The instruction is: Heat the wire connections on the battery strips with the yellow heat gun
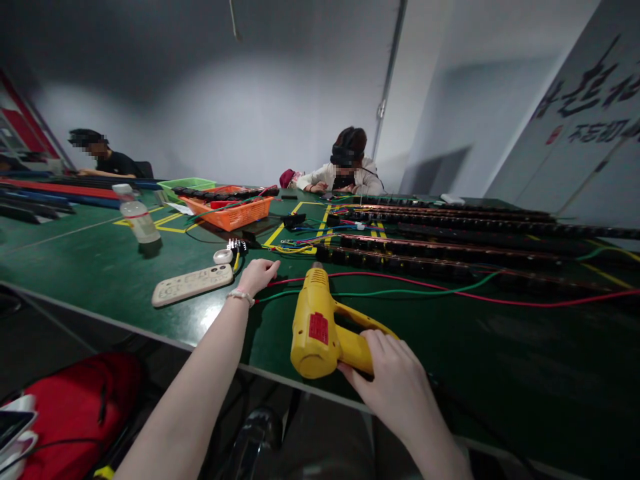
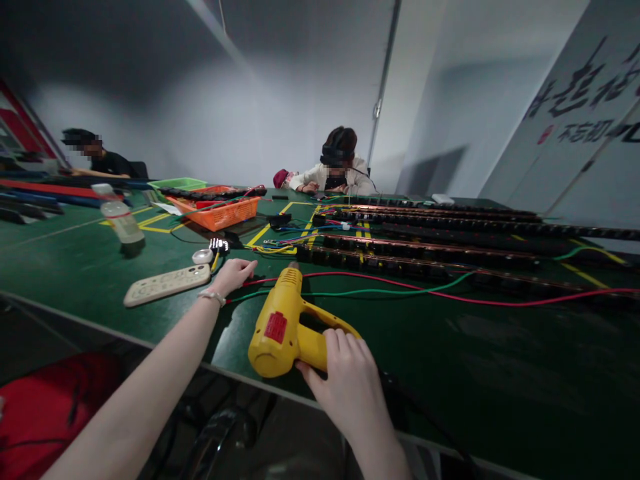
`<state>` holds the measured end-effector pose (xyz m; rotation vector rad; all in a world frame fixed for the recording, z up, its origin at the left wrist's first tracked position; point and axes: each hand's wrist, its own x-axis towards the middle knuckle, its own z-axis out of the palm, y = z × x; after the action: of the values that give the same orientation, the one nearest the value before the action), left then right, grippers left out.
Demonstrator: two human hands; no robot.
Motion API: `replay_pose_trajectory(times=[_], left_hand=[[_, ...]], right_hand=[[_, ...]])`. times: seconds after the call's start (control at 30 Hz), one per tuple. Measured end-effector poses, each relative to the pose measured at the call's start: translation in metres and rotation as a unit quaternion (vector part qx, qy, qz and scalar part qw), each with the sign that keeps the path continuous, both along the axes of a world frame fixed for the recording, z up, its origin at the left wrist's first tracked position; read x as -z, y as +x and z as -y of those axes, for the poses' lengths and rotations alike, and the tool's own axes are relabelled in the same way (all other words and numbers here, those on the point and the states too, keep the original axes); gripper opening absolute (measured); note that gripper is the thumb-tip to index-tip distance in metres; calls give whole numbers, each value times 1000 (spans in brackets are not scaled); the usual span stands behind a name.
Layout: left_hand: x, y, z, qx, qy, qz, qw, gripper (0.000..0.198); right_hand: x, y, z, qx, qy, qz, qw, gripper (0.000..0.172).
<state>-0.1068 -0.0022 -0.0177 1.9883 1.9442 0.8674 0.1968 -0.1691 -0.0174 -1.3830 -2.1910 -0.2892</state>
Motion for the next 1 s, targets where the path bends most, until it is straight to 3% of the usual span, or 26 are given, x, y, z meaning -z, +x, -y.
replay_pose_trajectory(times=[0.13, 0.27, 0.47, 0.73, 0.9, 1.0], left_hand=[[-4, -14, 10, 143, -58, 45, 987, 43], [0, -20, 9, 189, -39, 59, 979, 41], [10, -19, -2, 96, 54, 60, 992, 38], [2, -2, -1, -56, 2, -70, 996, 52], [-3, 3, -1, -146, -6, -90, 985, 51], [-5, 1, -3, -161, -20, -74, 984, 55]], right_hand=[[2, 0, 0, -4, 21, 0, 1000, 37], [3, 0, -1, -2, 36, 1, 999, 38], [5, 1, 0, 1, 36, 2, 999, 38], [8, -12, 5, 38, 49, 21, 998, 37], [11, -21, 11, 49, 70, 28, 996, 37], [13, -26, 15, 50, 60, 29, 997, 36]])
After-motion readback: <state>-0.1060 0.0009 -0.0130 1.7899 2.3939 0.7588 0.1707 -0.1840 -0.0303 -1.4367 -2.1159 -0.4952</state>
